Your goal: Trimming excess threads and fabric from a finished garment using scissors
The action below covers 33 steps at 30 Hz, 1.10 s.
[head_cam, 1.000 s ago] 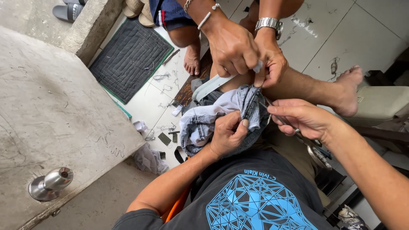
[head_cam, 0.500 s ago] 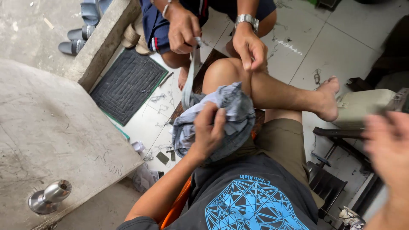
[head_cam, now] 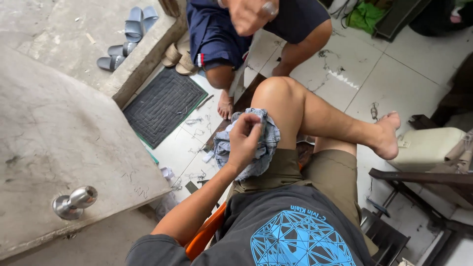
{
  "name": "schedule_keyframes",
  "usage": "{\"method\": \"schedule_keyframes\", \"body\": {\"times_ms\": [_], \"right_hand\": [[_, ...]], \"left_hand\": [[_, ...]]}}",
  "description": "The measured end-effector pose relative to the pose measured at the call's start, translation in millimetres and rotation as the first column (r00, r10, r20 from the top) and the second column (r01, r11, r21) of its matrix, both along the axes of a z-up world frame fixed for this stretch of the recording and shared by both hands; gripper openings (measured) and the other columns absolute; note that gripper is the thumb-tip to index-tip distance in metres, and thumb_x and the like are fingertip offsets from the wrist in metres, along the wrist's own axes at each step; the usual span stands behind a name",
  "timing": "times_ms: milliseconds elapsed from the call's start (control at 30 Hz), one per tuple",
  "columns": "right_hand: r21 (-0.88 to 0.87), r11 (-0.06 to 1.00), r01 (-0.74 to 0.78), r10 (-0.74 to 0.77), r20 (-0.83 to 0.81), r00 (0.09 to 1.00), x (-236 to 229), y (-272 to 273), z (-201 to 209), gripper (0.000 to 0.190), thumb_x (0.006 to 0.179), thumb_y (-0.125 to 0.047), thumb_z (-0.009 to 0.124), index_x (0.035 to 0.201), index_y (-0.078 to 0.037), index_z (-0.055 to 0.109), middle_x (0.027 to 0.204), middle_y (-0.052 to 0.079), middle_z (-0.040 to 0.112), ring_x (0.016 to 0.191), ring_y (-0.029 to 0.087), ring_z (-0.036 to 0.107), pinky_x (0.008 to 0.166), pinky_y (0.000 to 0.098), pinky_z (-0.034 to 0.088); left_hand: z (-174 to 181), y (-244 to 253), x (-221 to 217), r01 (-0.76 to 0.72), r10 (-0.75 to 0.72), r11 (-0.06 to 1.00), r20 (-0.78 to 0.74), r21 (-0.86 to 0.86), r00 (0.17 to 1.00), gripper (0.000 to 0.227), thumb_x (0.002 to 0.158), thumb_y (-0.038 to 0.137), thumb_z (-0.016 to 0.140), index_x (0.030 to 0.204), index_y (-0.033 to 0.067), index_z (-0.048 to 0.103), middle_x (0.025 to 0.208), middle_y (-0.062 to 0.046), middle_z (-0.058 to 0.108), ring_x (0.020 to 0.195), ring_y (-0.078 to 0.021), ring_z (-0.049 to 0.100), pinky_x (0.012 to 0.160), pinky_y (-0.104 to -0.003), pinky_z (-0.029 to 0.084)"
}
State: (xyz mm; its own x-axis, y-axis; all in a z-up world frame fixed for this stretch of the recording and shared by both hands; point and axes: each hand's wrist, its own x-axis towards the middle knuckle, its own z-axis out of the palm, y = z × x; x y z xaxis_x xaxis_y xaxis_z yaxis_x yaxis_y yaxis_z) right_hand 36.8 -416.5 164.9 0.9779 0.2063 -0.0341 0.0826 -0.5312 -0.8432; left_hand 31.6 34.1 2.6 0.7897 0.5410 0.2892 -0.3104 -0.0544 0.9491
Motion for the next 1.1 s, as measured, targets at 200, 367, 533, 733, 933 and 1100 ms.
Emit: {"method": "schedule_keyframes", "body": {"times_ms": [200,367,533,733,933,1100], "right_hand": [[0.125,0.984,-0.123,0.121,0.028,0.992,15.9,92.0,-30.9,0.035,0.094,-0.004,0.072,0.129,-0.002,0.069,0.111,0.019,0.072,0.084,0.025,0.072,0.072,0.0338,0.060],[0.240,0.947,-0.212,0.195,0.094,0.976,32.9,194.3,-37.9,0.037,0.091,-0.001,0.073,0.128,-0.002,0.069,0.115,0.020,0.073,0.089,0.026,0.074,0.073,0.0339,0.062],[0.429,0.832,-0.352,0.386,0.007,0.922,43.7,317.5,-25.9,0.079,0.082,-0.009,0.081,0.148,0.009,0.042,0.136,0.028,0.047,0.117,0.036,0.063,0.105,0.0414,0.054],[0.628,0.715,-0.309,0.542,-0.218,0.811,100.8,383.6,-30.3,0.004,0.084,0.002,0.073,0.086,-0.001,0.074,0.068,0.014,0.072,0.057,0.020,0.072,0.059,0.0326,0.061],[0.825,0.554,-0.111,0.513,-0.233,0.826,138.1,351.0,5.7,0.031,0.089,-0.002,0.061,0.118,0.003,0.070,0.091,0.024,0.073,0.078,0.029,0.078,0.071,0.0439,0.066],[0.754,0.656,-0.031,0.325,-0.245,0.913,161.9,333.0,16.2,0.029,0.087,0.001,0.061,0.113,0.001,0.074,0.091,0.020,0.075,0.080,0.025,0.079,0.079,0.0418,0.068]], "left_hand": [[14.3,41.1,21.7,0.035,0.039,0.820,0.117,-0.572,0.992,0.014,0.095,0.004,0.069,0.108,0.0067,0.065,0.088,0.003,0.065,0.078,-0.0046,0.061,0.068,-0.019,0.048],[88.9,74.3,18.7,0.246,-0.023,0.717,0.331,-0.652,0.943,0.014,0.097,0.003,0.068,0.110,0.0030,0.062,0.093,-0.010,0.070,0.077,-0.0157,0.069,0.066,-0.026,0.056],[171.9,97.0,9.8,0.430,-0.243,0.824,0.454,-0.369,0.857,0.016,0.096,0.001,0.070,0.108,-0.0016,0.059,0.097,-0.018,0.068,0.082,-0.0210,0.070,0.071,-0.031,0.059],[207.3,118.3,0.4,0.476,-0.388,0.868,0.405,-0.140,0.827,0.023,0.091,0.004,0.075,0.107,-0.0063,0.061,0.102,-0.020,0.069,0.086,-0.0202,0.070,0.079,-0.033,0.058],[125.3,144.0,-23.0,0.389,-0.347,0.919,-0.342,0.061,0.873,0.056,0.106,0.031,0.047,0.129,-0.0181,0.059,0.125,-0.045,0.060,0.125,-0.0493,0.054,0.109,-0.059,0.040],[61.6,121.0,-36.7,0.526,-0.506,0.850,-0.310,-0.022,0.805,0.042,0.097,0.033,0.064,0.127,0.0039,0.070,0.122,-0.016,0.069,0.114,-0.0243,0.059,0.105,-0.047,0.046]]}}
